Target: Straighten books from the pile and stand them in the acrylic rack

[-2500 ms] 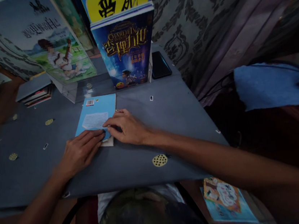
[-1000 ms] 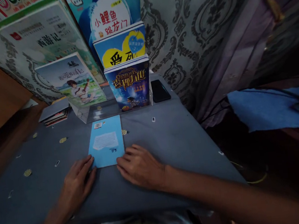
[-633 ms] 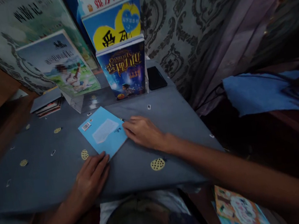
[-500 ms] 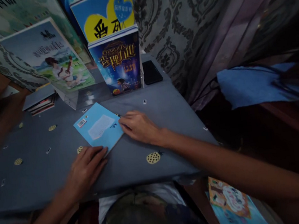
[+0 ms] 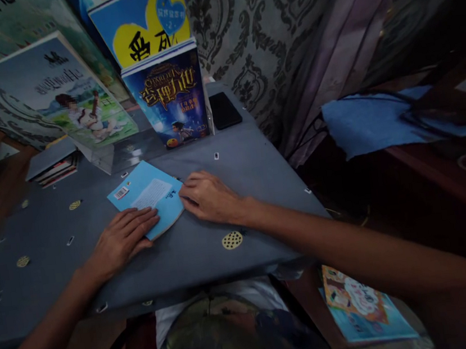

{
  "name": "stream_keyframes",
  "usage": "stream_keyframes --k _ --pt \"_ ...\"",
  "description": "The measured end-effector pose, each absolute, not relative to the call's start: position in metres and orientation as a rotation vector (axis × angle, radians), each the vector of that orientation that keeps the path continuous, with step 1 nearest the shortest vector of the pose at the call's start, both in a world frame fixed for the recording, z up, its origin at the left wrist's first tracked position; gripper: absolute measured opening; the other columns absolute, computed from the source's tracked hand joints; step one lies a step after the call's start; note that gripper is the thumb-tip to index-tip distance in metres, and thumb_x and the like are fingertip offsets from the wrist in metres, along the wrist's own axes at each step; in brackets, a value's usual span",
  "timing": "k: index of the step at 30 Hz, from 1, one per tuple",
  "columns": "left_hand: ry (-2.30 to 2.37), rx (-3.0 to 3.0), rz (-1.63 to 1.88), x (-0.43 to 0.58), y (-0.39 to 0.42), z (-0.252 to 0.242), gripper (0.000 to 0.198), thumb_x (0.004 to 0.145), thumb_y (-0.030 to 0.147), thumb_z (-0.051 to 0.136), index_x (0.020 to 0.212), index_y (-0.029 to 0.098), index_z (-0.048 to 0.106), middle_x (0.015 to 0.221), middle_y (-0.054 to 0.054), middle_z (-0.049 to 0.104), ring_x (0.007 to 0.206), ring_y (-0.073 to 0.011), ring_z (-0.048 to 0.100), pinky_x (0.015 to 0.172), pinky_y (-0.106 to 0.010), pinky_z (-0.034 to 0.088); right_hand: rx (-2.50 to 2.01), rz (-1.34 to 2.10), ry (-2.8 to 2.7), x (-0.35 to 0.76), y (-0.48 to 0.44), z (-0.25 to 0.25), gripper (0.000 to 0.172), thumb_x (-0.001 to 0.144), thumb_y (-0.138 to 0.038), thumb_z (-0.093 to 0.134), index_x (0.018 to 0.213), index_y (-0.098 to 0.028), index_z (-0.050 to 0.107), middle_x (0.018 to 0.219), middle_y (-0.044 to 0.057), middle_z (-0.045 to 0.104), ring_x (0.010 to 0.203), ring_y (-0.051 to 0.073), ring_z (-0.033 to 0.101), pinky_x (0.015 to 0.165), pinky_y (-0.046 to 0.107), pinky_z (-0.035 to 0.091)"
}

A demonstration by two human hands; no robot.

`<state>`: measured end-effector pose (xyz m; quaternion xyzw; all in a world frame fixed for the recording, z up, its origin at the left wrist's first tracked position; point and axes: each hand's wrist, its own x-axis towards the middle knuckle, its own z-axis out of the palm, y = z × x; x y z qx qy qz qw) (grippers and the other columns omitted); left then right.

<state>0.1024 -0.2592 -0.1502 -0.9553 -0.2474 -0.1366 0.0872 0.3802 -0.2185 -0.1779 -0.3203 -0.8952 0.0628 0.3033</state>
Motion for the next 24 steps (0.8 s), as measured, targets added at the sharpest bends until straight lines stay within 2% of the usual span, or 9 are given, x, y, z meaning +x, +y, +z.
stream_keyframes --k 4,9,16,20,24 --pt "-0.872 -2.908 -0.601 0.113 -0.251 -0.145 0.044 0.106 0.044 0.033 0.115 0.015 0.065 0.111 -0.012 0.074 0.103 -0.0230 0.066 0.091 -0.039 0.048 -0.875 0.163 -2.391 0.381 -0.221 -0.175 0.022 0.095 -0.019 0.053 0.091 -0.017 0.074 0.093 0.010 0.074 0.097 0.025 0.065 0.088 0.041 0.049" --pt "-0.965 -2.918 -0.672 0.123 -0.245 -0.143 0.052 0.106 0.048 0.026 0.100 0.015 0.065 0.094 -0.010 0.073 0.086 -0.0213 0.063 0.081 -0.037 0.043 -0.880 0.081 -2.414 0.381 -0.222 -0.177 0.025 0.098 -0.025 0.053 0.092 -0.016 0.076 0.100 0.013 0.074 0.102 0.027 0.064 0.090 0.043 0.048" --pt "-1.000 -2.909 -0.649 0.125 -0.247 -0.147 0.052 0.106 0.049 0.024 0.095 0.016 0.063 0.089 -0.008 0.071 0.082 -0.0211 0.060 0.078 -0.036 0.039 -0.642 0.203 -2.456 0.365 -0.246 -0.169 0.031 0.103 -0.034 0.049 0.103 -0.014 0.071 0.098 0.011 0.076 0.104 0.024 0.064 0.100 0.044 0.044" --pt "-0.994 -2.912 -0.640 0.125 -0.248 -0.150 0.053 0.106 0.051 0.023 0.093 0.017 0.063 0.089 -0.008 0.070 0.082 -0.0205 0.059 0.078 -0.036 0.039 -0.645 0.264 -2.481 0.361 -0.255 -0.165 0.023 0.100 -0.032 0.055 0.105 -0.015 0.069 0.104 0.011 0.075 0.104 0.023 0.065 0.098 0.041 0.046" --pt "-1.010 -2.896 -0.669 0.125 -0.249 -0.152 0.049 0.107 0.047 0.025 0.094 0.018 0.062 0.088 -0.007 0.069 0.082 -0.0204 0.058 0.078 -0.036 0.039 -0.700 0.186 -2.526 0.360 -0.256 -0.164 0.019 0.097 -0.030 0.061 0.106 -0.014 0.067 0.102 0.011 0.076 0.106 0.025 0.067 0.104 0.045 0.043"
